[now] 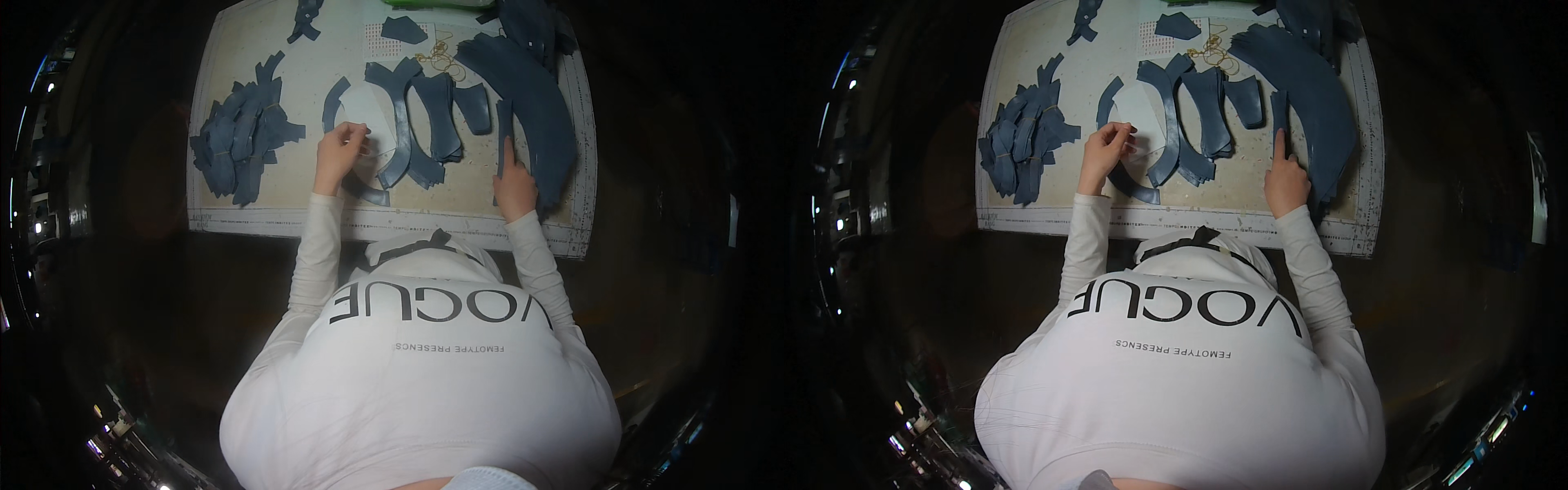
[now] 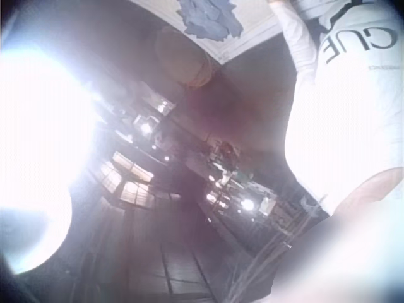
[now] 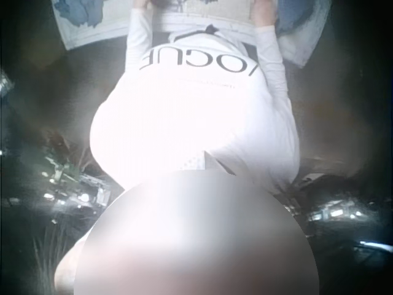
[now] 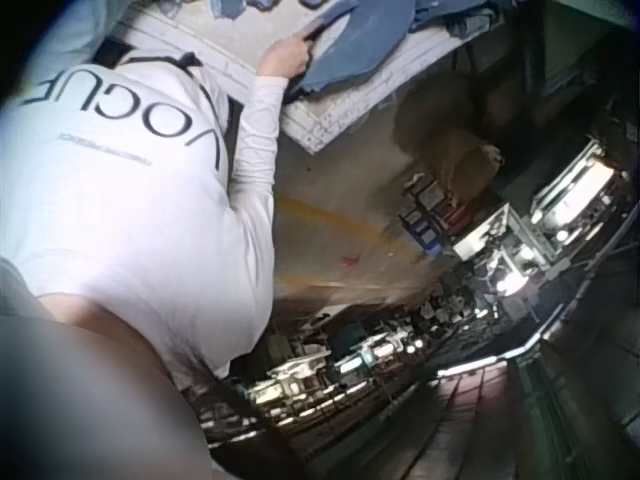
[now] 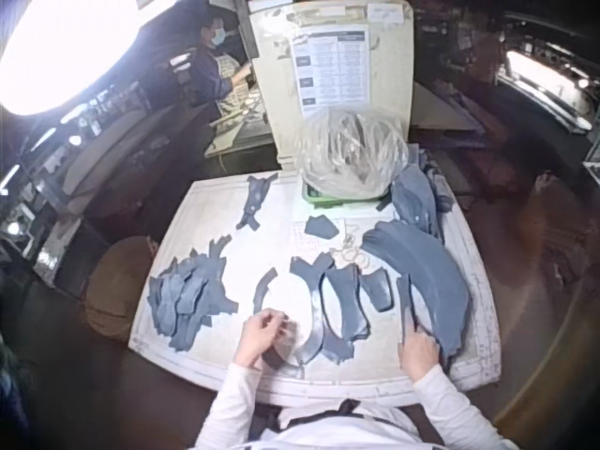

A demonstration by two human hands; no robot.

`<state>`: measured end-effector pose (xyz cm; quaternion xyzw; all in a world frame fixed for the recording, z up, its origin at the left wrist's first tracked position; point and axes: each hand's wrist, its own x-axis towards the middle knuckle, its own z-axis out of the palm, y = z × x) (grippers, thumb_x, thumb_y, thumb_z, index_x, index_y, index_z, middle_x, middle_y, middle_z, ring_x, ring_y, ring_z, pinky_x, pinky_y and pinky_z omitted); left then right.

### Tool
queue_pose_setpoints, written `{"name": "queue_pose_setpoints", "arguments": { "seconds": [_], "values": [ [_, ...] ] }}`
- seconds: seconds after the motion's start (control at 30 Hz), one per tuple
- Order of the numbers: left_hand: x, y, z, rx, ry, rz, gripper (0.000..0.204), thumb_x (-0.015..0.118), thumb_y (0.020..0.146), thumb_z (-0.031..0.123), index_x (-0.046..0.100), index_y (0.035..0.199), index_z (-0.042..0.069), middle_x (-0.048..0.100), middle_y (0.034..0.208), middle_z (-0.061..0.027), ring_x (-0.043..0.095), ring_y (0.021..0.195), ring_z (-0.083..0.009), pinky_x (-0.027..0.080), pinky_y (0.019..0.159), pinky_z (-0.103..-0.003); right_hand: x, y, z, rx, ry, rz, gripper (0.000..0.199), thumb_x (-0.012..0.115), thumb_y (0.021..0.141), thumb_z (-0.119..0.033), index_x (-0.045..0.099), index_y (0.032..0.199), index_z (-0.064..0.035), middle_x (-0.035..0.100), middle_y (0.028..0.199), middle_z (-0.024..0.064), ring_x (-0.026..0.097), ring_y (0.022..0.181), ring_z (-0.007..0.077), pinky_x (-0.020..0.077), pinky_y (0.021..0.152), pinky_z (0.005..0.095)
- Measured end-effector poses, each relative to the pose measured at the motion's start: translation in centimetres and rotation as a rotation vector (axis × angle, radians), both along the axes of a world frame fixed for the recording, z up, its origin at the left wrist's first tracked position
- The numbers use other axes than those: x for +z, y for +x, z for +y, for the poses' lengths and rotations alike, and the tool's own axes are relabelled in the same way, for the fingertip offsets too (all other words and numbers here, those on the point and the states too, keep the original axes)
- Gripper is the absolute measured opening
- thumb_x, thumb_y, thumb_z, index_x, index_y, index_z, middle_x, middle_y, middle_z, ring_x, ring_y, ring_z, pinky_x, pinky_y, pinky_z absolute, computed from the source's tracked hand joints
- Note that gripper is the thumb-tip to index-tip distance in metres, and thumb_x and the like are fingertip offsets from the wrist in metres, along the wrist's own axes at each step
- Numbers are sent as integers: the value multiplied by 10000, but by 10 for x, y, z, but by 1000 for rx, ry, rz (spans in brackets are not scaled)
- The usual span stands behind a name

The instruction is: The person repeatedly picks up small dark gray fabric pieces from a table, folds or aligns them by hand, and places them into a growing stack. The person handles the pieces one at a time, occasionally adjusting the stack. No tools are used.

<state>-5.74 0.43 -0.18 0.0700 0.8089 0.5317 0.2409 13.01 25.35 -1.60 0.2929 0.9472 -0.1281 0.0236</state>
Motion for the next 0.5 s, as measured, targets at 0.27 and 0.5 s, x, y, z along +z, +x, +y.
{"name": "queue_pose_setpoints", "arguments": {
  "seconds": [0.27, 0.5],
  "values": [
    [-39, 23, -65, 142, -612, 375, 398, 775, 640, 355, 636, 847, 44, 605, 693, -47, 603, 646, -189, 464, 605, -304, 23, -5, -8, 140, 51, 268, 574, 675, 759, -172, 443, 1281, -118, 568, 939, 164, 579, 899, 343, 496, 724, 423],
    [-38, 42, -59, 189, -529, 234, 301, 752, 619, 259, 633, 800, 49, 610, 789, -102, 604, 723, -220, 469, 650, -324, 46, -68, -62, 441, -336, 357, 397, 663, 765, -194, 573, 1131, -67, 577, 914, 163, 577, 878, 336, 477, 750, 401]
  ]
}}
